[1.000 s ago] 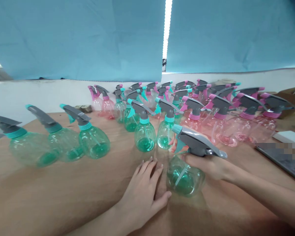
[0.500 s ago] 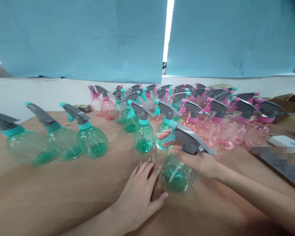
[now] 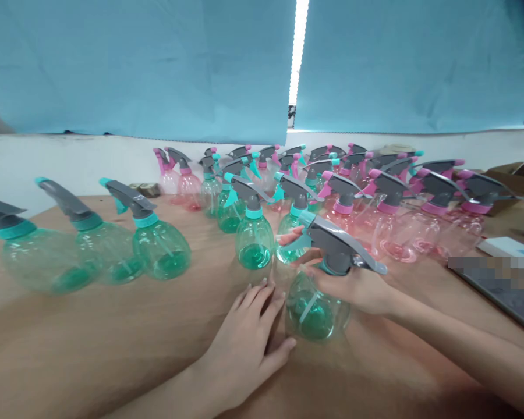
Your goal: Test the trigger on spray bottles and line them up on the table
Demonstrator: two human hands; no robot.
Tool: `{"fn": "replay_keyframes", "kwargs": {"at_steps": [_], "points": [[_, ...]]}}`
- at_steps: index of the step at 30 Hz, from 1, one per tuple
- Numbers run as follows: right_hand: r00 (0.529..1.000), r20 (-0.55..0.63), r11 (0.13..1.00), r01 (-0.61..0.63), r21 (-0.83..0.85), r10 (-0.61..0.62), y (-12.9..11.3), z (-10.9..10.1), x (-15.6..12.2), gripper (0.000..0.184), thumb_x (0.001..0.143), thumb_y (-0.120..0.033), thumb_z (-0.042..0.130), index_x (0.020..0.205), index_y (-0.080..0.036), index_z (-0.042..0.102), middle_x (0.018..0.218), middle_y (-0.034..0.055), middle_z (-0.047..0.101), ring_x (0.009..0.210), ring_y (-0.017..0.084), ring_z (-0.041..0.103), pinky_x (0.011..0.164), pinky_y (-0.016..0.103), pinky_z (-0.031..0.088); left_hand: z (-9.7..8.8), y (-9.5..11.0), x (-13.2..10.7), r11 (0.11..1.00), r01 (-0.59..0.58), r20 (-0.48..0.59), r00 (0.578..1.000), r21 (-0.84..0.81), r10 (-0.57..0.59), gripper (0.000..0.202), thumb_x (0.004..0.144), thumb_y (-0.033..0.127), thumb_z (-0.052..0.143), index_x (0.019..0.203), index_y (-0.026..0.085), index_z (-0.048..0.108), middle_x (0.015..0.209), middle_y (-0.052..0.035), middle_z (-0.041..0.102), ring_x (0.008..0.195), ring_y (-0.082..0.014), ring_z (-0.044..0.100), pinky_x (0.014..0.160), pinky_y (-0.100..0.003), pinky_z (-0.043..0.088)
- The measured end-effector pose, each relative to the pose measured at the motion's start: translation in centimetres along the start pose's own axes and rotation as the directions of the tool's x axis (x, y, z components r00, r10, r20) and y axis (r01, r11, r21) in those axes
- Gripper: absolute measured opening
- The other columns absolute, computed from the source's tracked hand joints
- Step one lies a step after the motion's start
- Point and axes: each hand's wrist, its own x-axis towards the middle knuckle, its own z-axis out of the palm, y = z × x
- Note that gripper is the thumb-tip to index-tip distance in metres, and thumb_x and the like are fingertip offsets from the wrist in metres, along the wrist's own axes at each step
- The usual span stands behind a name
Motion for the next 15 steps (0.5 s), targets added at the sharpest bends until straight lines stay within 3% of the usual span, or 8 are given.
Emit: {"fn": "replay_keyframes", "kwargs": {"at_steps": [7,15], "points": [[0.999,-0.002,0.999,0.037,-0.013,-0.037,0.03,-0.12,0.03,0.053,0.080,-0.005,0.056,0.125,-0.032,0.050,0.127,0.0029,0.060,0.109,0.019,0.062,0.079,0.031,0.060,0.01,0.02,0.02,1.000,-0.008,0.001,1.000,0.007,0.008,0.050,0.089,0.038,0.061,0.131,0.013,0.051,0.139,-0.0168,0.048,0.128,-0.0341,0.043,0.102,-0.052,0.039],[0.999,0.030,0.999,0.039,0.009,-0.039,0.25,-0.16,-0.01,0.057,0.079,-0.001,0.054,0.125,-0.033,0.047,0.131,0.0012,0.056,0.092,0.013,0.067,0.077,0.028,0.059,0.05,-0.13,0.04,1.000,-0.007,0.017,1.000,0.014,0.006,0.052,0.090,0.039,0.059,0.134,0.012,0.049,0.141,-0.0174,0.047,0.130,-0.0342,0.041,0.103,-0.053,0.038]]}}
